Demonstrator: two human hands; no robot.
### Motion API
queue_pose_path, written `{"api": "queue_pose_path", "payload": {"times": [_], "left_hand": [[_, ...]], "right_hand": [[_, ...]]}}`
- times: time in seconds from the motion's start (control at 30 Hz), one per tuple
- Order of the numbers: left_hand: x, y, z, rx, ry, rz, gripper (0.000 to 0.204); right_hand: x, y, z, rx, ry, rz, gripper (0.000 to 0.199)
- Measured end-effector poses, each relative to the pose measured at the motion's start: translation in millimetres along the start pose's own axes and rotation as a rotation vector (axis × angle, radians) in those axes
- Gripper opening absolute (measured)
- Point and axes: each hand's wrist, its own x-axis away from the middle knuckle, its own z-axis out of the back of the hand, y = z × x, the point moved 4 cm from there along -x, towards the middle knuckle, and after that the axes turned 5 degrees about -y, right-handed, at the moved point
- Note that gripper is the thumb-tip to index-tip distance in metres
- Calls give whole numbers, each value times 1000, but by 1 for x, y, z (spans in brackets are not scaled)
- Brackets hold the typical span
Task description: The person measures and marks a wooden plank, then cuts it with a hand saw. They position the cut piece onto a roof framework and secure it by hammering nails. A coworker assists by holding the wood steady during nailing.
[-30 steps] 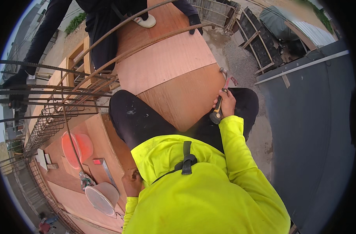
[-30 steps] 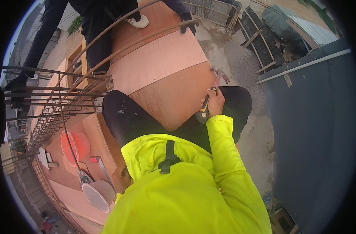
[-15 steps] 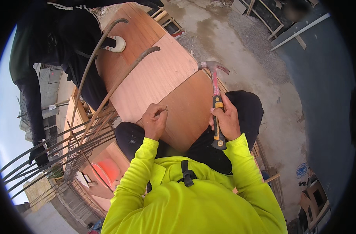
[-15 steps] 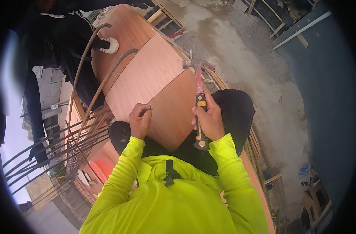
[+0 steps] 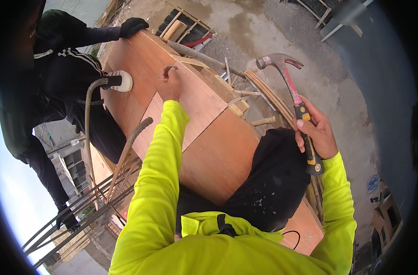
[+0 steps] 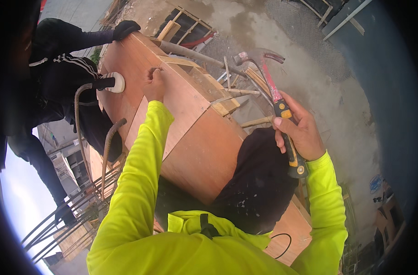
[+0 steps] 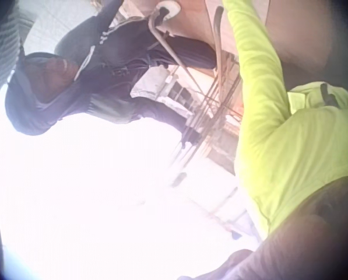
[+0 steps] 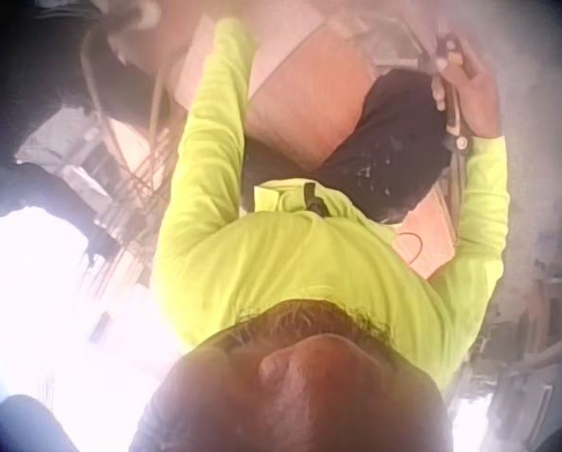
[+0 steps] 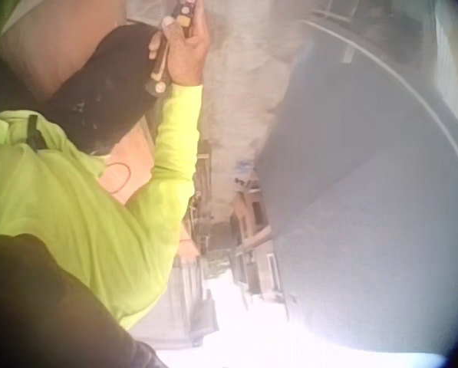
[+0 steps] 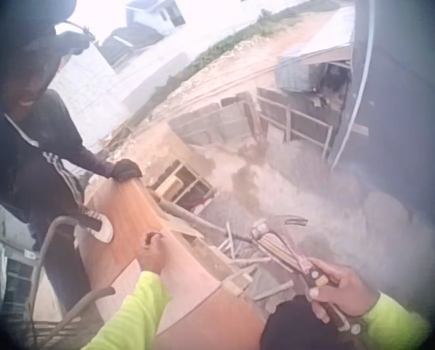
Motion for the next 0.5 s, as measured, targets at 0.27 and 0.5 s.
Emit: {"api": "queue_pose_path", "payload": {"times": [0.27,0.5], "left_hand": [[-66,21,-20,-345,-544,-390,12],[-83,29,-48,-512,-976,-2,12]], "right_hand": [[-34,15,-47,-319,125,60,73],[-52,45,-126,-423,139,58,76]]}}
